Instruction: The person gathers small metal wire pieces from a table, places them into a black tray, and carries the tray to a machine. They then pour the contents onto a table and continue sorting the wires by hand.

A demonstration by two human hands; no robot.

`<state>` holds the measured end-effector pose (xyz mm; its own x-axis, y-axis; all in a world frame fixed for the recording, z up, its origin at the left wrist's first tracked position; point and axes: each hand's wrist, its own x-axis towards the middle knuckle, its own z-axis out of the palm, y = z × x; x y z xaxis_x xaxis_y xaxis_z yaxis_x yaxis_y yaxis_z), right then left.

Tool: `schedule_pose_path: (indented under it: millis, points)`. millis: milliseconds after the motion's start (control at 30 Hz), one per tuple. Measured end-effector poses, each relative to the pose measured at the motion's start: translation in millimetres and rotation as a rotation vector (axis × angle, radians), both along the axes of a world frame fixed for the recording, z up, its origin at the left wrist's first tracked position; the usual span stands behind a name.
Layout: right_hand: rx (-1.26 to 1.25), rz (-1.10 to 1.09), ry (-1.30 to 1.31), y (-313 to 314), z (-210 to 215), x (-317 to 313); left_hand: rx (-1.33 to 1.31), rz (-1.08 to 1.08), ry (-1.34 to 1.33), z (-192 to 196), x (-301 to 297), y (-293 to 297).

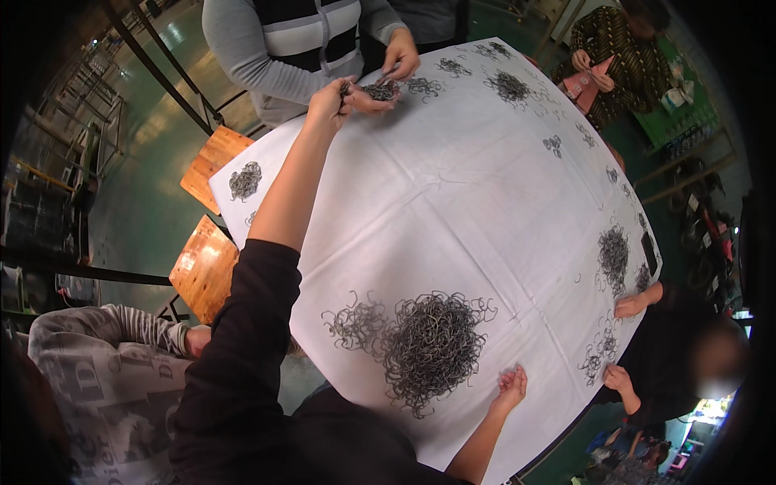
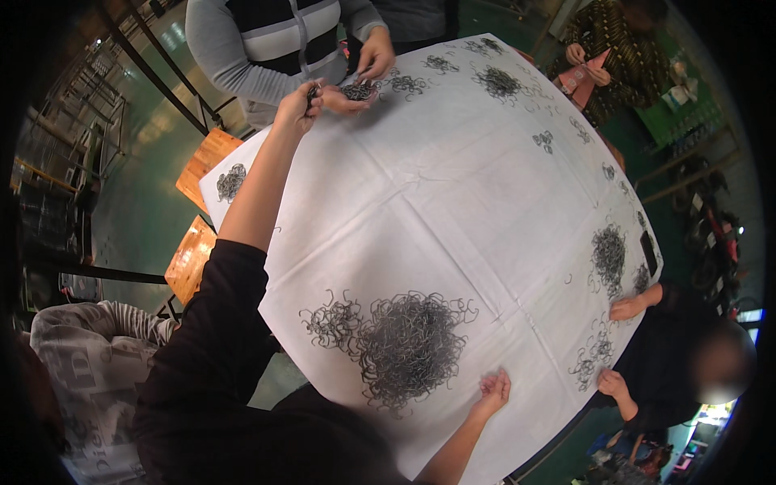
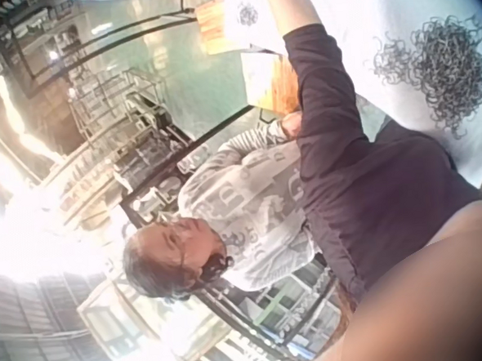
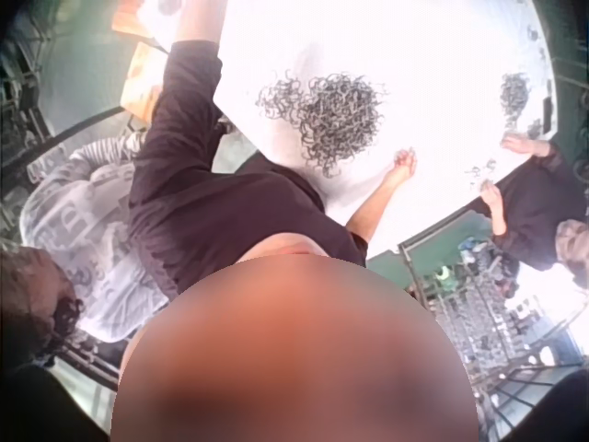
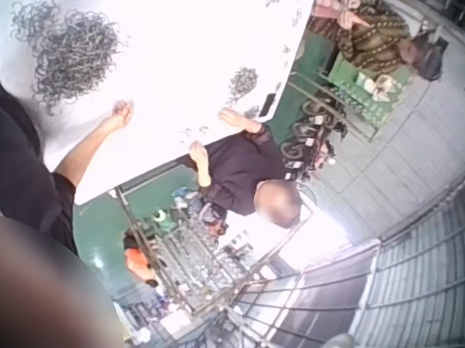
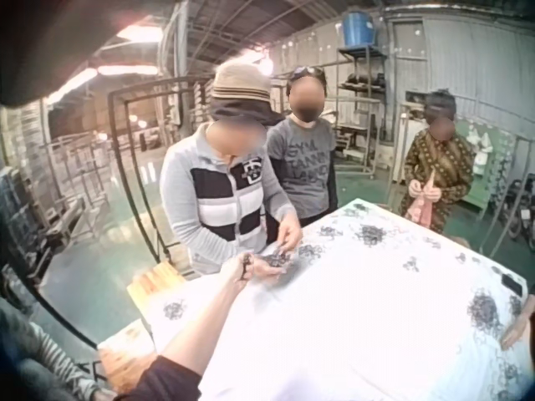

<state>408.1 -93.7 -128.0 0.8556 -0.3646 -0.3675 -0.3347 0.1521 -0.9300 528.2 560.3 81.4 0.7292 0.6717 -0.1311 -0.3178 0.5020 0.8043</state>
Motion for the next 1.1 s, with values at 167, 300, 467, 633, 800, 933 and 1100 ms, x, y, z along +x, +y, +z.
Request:
schedule_pose_path:
  millis: [167,300,467,633,800,933,1100]
  points:
    - [-0.006,0.0,-0.016,0.3,-0.7,-1.3,0.906,0.406,0.356,6.9,48.9,3.1]
    - [-0.012,0.009,-0.031,-0.4,-1.5,-1.8,1.353,0.492,0.613,-0.8,71.3,13.7]
    - [-0.041,0.007,-0.012,1.2,0.8,-1.5,1.669,0.286,0.653,-37.3,66.2,24.1]
    - [-0.1,0.023,0.012,4.0,5.9,-1.2,1.877,0.253,0.65,-68.2,53.0,27.5]
    - [-0.157,0.059,0.018,7.0,13.2,-0.3,1.989,0.401,0.542,-70.7,47.0,21.9]
    - [-0.178,0.062,0.026,9.4,18.8,-0.6,1.91,0.437,0.442,-52.7,41.0,10.5]
    - [-0.179,0.058,0.033,10.6,19.9,1.3,1.624,0.807,0.219,-55.3,0.7,2.2]
